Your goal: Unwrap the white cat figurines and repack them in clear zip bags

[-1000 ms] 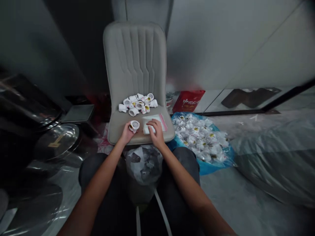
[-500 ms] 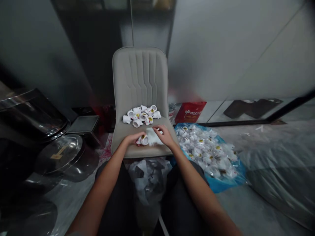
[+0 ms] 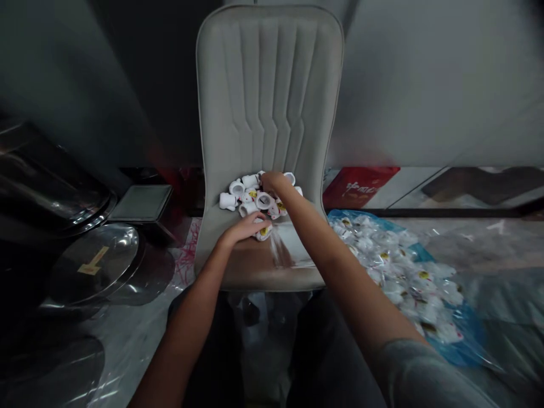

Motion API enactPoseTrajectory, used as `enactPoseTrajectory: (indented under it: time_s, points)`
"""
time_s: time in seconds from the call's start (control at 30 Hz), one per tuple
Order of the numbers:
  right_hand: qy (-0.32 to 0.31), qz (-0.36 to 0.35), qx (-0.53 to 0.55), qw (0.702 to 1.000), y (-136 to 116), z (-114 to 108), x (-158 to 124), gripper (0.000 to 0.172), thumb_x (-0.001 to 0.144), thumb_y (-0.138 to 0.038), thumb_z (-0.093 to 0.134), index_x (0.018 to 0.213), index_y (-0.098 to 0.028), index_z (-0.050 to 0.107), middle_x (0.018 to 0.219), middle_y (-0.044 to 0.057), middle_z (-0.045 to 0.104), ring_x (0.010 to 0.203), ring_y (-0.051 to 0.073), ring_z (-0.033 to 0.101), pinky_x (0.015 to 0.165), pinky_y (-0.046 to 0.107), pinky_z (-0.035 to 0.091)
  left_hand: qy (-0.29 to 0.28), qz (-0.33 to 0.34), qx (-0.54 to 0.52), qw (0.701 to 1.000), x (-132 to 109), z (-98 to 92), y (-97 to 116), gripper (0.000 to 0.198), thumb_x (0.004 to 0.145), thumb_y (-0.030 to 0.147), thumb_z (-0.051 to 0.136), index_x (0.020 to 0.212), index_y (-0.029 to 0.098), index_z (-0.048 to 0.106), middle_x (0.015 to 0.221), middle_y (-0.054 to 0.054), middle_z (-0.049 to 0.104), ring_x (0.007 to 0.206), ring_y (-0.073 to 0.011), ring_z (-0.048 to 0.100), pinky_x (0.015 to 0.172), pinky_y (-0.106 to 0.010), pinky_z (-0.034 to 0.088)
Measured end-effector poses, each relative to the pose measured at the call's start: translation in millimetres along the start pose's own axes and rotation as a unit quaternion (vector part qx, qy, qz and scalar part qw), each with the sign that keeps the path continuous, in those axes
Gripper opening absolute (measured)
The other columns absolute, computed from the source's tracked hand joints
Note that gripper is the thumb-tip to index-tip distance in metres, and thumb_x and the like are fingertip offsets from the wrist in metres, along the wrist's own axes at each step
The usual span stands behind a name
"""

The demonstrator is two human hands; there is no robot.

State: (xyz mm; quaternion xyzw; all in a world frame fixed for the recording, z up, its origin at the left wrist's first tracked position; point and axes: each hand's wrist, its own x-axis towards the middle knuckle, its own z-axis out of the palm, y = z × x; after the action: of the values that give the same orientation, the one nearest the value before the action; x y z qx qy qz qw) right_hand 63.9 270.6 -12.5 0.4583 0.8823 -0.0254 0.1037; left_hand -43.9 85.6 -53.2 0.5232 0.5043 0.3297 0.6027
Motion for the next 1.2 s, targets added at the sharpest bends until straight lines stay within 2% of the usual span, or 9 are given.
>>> enactPoseTrajectory:
  time_s: [0.1,0.23,0.43,0.67,0.83,0.93,1.0,1.07,1.2]
  points:
    - [-0.012,0.034,-0.022,0.999,-8,13,8,0.023,0.073,-0.012,0.067,0.092,-0.001,0.074,0.094,0.026,0.072,0.098,0.036,0.066,0.083,0.046,0.051,0.067,-0.013,-0.002,0.998,1,1.5,2,0.051,0.076,0.045,0.070,0.116,0.014,0.063,0.114,-0.010,0.069,0.103,-0.0230,0.063,0.090,-0.030,0.048]
    - [0.022,0.016,-0.035,0.999,-21,23,0,0.027,0.085,-0.013,0.053,0.101,-0.003,0.072,0.112,0.029,0.068,0.115,0.038,0.057,0.093,0.054,0.046,0.044,-0.038,0.021,0.998,-1,1.3,10,0.044,0.081,0.046,0.066,0.108,0.012,0.065,0.103,-0.009,0.072,0.099,-0.0243,0.064,0.089,-0.032,0.050]
    - [0.068,-0.132,-0.057,0.987,-21,26,-12,0.023,0.086,-0.012,0.051,0.091,-0.012,0.073,0.111,0.020,0.068,0.114,0.032,0.052,0.094,0.045,0.044,0.024,-0.059,0.051,0.997,-1,-0.3,9,0.039,0.081,0.046,0.063,0.100,0.012,0.067,0.092,-0.006,0.071,0.088,-0.0215,0.064,0.083,-0.030,0.051]
    - [0.050,-0.129,-0.080,0.987,-23,22,-14,0.026,0.082,-0.009,0.053,0.097,-0.006,0.073,0.116,0.023,0.065,0.115,0.035,0.050,0.094,0.048,0.044,-0.017,-0.032,0.020,0.999,6,4.9,2,0.040,0.079,0.045,0.063,0.102,0.013,0.069,0.096,-0.005,0.071,0.090,-0.0195,0.063,0.082,-0.027,0.049]
    - [0.015,-0.133,-0.089,0.987,-28,11,-16,0.025,0.081,-0.014,0.060,0.100,-0.004,0.073,0.115,0.024,0.067,0.117,0.035,0.052,0.097,0.044,0.043,0.002,-0.055,0.016,0.998,7,6.1,4,0.038,0.081,0.043,0.063,0.104,0.012,0.069,0.103,-0.006,0.072,0.096,-0.0204,0.063,0.084,-0.027,0.047]
    - [0.007,-0.121,-0.069,0.990,-20,-4,-17,0.030,0.090,-0.025,0.055,0.100,-0.004,0.072,0.109,0.024,0.069,0.108,0.032,0.058,0.088,0.039,0.045,0.043,-0.073,-0.004,0.996,4,4.8,8,0.047,0.078,0.045,0.069,0.113,0.013,0.065,0.112,-0.009,0.071,0.098,-0.0221,0.063,0.078,-0.025,0.047]
    - [0.033,-0.095,-0.026,0.995,-10,-17,-25,0.033,0.094,-0.027,0.046,0.097,-0.006,0.072,0.104,0.022,0.070,0.098,0.028,0.062,0.081,0.035,0.044,0.066,-0.086,-0.024,0.994,1,3.2,11,0.053,0.076,0.047,0.073,0.117,0.016,0.064,0.112,-0.009,0.071,0.094,-0.0227,0.064,0.070,-0.024,0.047]
    - [0.094,-0.077,0.042,0.992,-2,-26,-45,0.033,0.095,-0.026,0.043,0.088,-0.010,0.070,0.095,0.017,0.070,0.090,0.024,0.061,0.078,0.032,0.042,0.066,-0.094,-0.044,0.992,1,1.0,15,0.045,0.078,0.046,0.073,0.111,0.017,0.067,0.102,-0.008,0.072,0.084,-0.0214,0.064,0.062,-0.024,0.046]
    - [0.237,-0.017,0.271,0.933,-2,-26,-123,0.033,0.091,-0.034,0.044,0.066,-0.017,0.057,0.070,0.004,0.059,0.069,0.016,0.052,0.068,0.027,0.038,0.070,-0.111,-0.169,0.977,0,-1.5,24,0.023,0.084,0.039,0.068,0.090,0.016,0.070,0.078,-0.004,0.068,0.066,-0.0158,0.059,0.057,-0.024,0.045]
